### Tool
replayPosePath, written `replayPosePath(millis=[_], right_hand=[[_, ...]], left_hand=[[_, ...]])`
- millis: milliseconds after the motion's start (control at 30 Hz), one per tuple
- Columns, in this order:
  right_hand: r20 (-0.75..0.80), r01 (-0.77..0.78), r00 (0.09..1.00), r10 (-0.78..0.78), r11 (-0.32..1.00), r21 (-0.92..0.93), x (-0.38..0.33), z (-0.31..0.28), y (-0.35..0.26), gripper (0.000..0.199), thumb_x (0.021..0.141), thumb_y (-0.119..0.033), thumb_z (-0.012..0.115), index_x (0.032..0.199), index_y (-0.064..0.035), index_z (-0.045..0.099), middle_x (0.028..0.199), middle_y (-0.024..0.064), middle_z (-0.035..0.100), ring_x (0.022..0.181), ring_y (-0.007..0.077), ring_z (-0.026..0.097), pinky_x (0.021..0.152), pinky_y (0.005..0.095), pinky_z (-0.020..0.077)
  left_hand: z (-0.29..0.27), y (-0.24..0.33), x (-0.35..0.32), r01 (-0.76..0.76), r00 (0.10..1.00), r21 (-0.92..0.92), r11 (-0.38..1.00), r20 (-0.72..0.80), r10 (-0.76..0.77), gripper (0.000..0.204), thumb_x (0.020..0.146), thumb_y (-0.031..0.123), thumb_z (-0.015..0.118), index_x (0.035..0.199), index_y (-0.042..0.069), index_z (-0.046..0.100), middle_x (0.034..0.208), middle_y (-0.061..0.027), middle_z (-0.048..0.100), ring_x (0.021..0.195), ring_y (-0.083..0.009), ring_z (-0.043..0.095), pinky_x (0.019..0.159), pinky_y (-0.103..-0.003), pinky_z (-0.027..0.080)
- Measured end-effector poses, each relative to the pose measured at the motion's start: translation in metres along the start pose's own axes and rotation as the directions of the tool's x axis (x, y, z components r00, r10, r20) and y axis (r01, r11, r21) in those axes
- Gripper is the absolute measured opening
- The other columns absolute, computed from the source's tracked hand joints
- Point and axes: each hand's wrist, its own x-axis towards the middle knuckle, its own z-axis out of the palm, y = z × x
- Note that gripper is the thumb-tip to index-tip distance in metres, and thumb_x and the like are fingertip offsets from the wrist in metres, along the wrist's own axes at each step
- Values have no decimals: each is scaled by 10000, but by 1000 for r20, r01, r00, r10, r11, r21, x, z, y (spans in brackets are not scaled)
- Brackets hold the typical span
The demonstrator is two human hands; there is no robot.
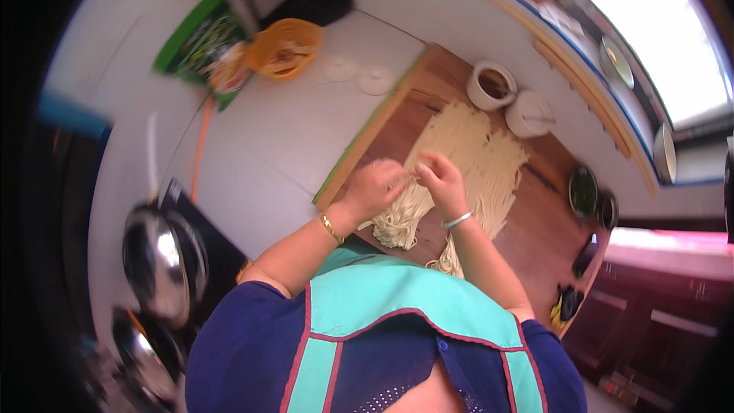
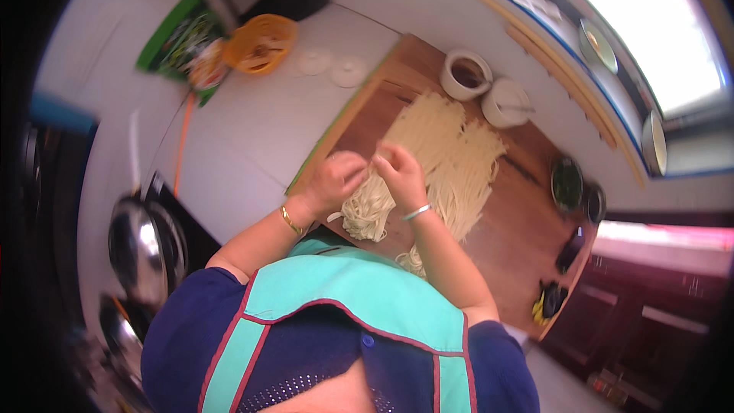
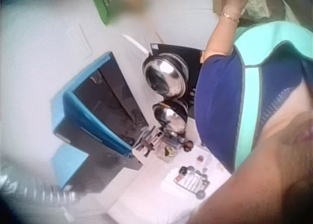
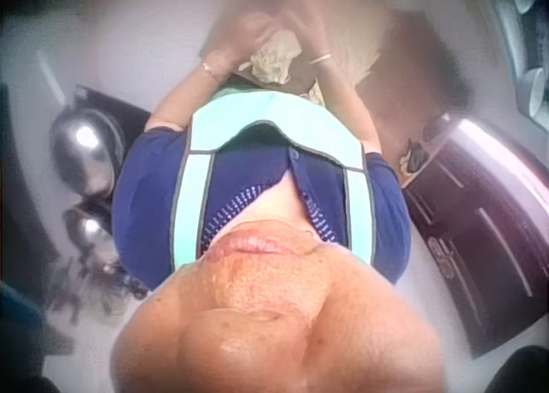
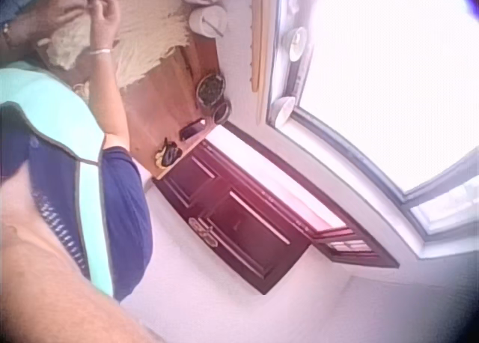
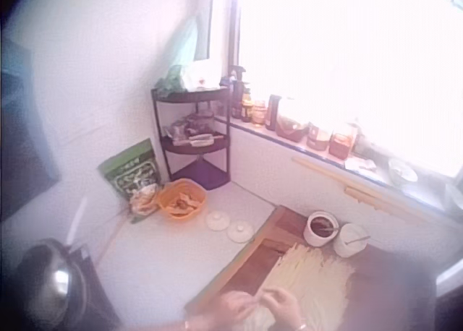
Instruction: The person wipes a bowl with a cloth, cleans the sink area and countertop, pours oil into a small bowl, adds ingredients from jars into bowls, boils noodles in a pot with chopsticks, and wipes a tray.
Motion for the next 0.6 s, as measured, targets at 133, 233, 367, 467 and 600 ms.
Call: replayPosePath(millis=[133,233,367,467,600], right_hand=[[360,15,933,4,999,-51,-46,2,48,495,887,-163,578,1322,-3,402,1251,105,510,1031,163,562,854,279,466],[487,139,861,-146,989,50,-110,29,80,528,892,-198,583,1344,-13,384,1330,126,446,1162,206,492,935,296,430],[789,139,397,469,819,-557,-194,35,109,599,896,-419,532,1320,-7,433,1341,147,457,1264,247,399,1040,318,311],[735,-395,244,633,757,-521,-235,31,164,550,864,-409,554,1243,-13,515,1230,163,545,1143,295,509,954,354,401],[582,-158,482,655,718,-678,-258,37,225,505,856,-378,555,1213,-22,535,1179,165,565,1085,305,531,915,368,420]], left_hand=[[-14,61,-91,218,972,34,975,-94,-214,229,795,112,607,1008,31,617,1059,-124,591,969,-297,575,830,-368,473],[-9,95,-187,395,911,-60,916,-97,-400,356,824,183,592,1152,50,556,1147,-140,556,1076,-299,528,916,-357,436],[25,129,-328,638,755,-487,596,244,-608,428,879,218,546,1266,45,487,1303,-128,479,1210,-211,446,1006,-326,353],[33,155,-425,766,613,-518,381,410,-675,431,883,227,543,1268,43,485,1293,-124,488,1198,-206,455,997,-322,361],[39,200,-563,846,418,-483,226,338,-844,435,888,239,538,1271,40,483,1280,-119,499,1182,-200,467,984,-317,372]])
